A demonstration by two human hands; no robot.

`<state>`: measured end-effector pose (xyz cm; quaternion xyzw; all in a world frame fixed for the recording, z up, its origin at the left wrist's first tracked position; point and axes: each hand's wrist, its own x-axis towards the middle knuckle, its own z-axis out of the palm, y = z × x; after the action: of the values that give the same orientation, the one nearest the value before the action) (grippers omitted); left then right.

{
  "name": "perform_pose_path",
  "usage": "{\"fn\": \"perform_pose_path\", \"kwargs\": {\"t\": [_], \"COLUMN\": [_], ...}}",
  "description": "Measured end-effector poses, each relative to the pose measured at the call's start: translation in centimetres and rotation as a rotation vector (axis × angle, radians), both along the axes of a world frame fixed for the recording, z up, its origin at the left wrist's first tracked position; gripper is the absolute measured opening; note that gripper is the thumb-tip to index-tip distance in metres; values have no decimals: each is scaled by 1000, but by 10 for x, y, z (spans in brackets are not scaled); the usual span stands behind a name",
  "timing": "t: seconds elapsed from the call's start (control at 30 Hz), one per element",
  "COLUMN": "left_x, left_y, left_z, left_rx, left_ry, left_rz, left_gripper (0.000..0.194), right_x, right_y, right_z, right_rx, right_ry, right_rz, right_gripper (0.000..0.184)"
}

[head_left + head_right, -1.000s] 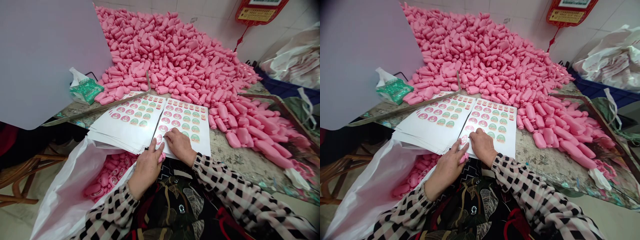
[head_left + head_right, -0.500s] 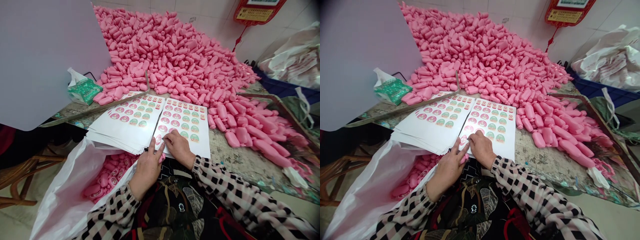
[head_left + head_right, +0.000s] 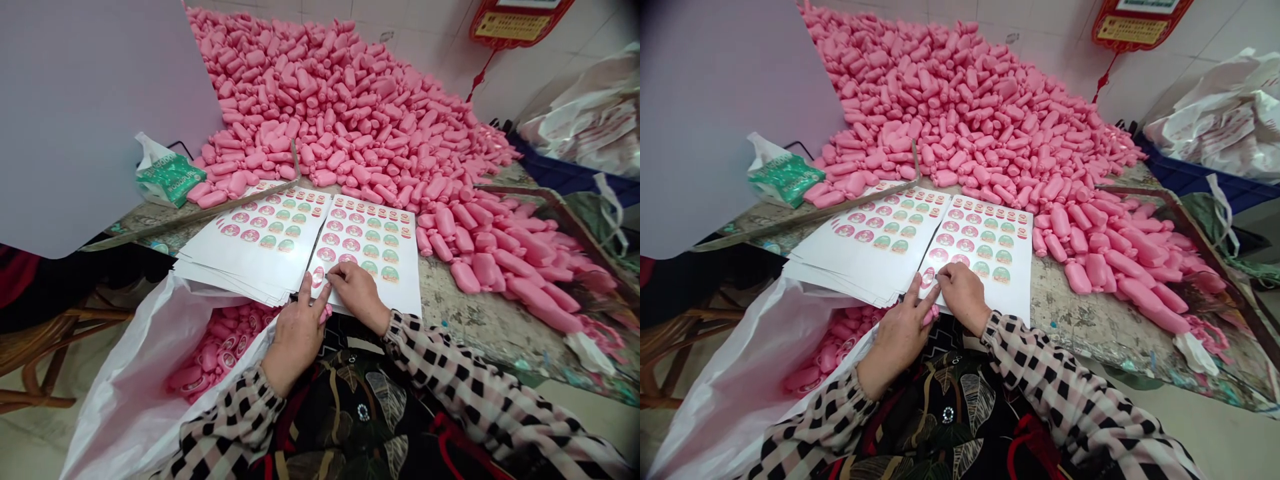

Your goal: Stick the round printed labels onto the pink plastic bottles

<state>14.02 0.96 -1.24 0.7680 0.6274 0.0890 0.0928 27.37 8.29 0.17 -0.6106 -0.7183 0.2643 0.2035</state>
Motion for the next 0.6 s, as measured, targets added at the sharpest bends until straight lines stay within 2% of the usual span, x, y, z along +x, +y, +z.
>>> {"fn": "perform_pose_path", "kwargs": {"t": [0.13,0.37,0.6], "left_x": [-1,-1,1], "left_y": [0,1,1], "left_z": [0,-4,-4], "left_rx": [0,33,61], "left_ry": [1,78,118], "left_rz": [7,-3,0], "left_gripper": [51,52,50], "right_x": [0,0,-3], "right_y": [0,-1,3], "right_z": [0,0,4], "right_rx": [3,68,14], "right_ry": [6,-100,-113], "right_rz": [0,48,28], "right_gripper": [19,19,22]}}
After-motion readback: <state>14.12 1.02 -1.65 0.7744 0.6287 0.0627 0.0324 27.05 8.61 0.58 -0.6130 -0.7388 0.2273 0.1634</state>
